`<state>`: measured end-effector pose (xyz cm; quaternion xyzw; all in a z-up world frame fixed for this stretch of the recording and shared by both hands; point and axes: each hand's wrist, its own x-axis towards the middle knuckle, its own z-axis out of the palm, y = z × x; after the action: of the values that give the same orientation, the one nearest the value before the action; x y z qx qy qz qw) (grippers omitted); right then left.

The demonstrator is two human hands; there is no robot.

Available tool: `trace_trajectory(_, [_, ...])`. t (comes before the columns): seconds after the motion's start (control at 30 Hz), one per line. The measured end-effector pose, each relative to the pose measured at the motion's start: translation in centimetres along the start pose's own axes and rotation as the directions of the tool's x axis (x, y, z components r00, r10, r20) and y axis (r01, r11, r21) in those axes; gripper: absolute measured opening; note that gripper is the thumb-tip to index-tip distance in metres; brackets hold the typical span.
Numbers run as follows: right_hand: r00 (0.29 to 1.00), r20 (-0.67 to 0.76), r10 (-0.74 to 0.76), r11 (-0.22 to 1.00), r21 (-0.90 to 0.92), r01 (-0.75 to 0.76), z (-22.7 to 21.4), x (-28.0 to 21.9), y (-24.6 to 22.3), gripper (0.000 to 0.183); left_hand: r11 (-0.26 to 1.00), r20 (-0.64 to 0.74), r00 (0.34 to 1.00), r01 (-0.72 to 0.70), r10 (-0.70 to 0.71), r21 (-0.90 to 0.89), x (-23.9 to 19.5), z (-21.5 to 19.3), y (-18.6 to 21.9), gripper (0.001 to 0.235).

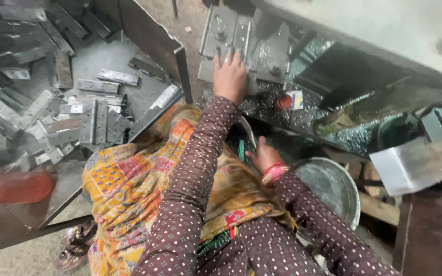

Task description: The person assembles metal hinges by placing components into a machine for processing, then removes them and places them into a container.

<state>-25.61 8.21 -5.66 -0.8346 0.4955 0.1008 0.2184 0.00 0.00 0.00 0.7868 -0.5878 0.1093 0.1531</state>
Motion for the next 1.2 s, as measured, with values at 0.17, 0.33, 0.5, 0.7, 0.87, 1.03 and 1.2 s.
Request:
trace_trajectory(0.17, [0.993, -0.016, -0.117, 0.992, -0.041, 0.116, -6.1, 1.0, -1.4, 0.066, 0.997, 0.115, 0.993, 0.024, -0.016, -0.068, 3.6, -2.4, -1.1, 0.037])
trace_trajectory(0.33, [0.978, -0.203, -0.043, 0.997, 0.054, 0.055, -0.2, -3.0, -1.3, 0.057, 0.984, -0.046, 0.999, 0.018, -0.027, -0.179, 3.9, -0.9, -1.2, 0.029])
trace_trajectory(0.5, [0.983, -0.17, -0.075, 0.994, 0.071, 0.088, -1.4, -3.0, -0.1, 0.066, 0.963, 0.154, 0.988, 0.049, -0.009, -0.263, 0.4, -4.2, -2.2, 0.021])
trace_trajectory(0.7, [0.792, -0.577, -0.201, 0.756, 0.423, 0.499, -10.3, -4.5, -3.7, 0.073, 0.948, -0.553, 0.823, -0.06, -0.129, -0.311, -11.3, -9.8, -8.8, 0.028])
trace_trajectory(0.87, [0.81, -0.554, -0.192, 0.752, 0.447, 0.484, -13.3, -5.0, -5.8, 0.07, 0.731, -0.17, 0.762, 0.648, -0.625, 0.216, -20.0, -9.1, -21.1, 0.034])
trace_trajectory(1.03, [0.86, -0.497, -0.117, 0.757, 0.516, 0.401, -13.4, -5.1, -5.7, 0.068, 0.547, -0.49, 0.627, 0.775, -0.605, 0.317, -24.0, -4.4, -26.0, 0.05])
trace_trajectory(1.2, [0.853, -0.505, -0.134, 0.765, 0.494, 0.413, -12.7, -4.3, -5.0, 0.066, 0.648, -0.331, 0.651, 0.749, -0.683, 0.135, -23.5, -0.5, -24.0, 0.019])
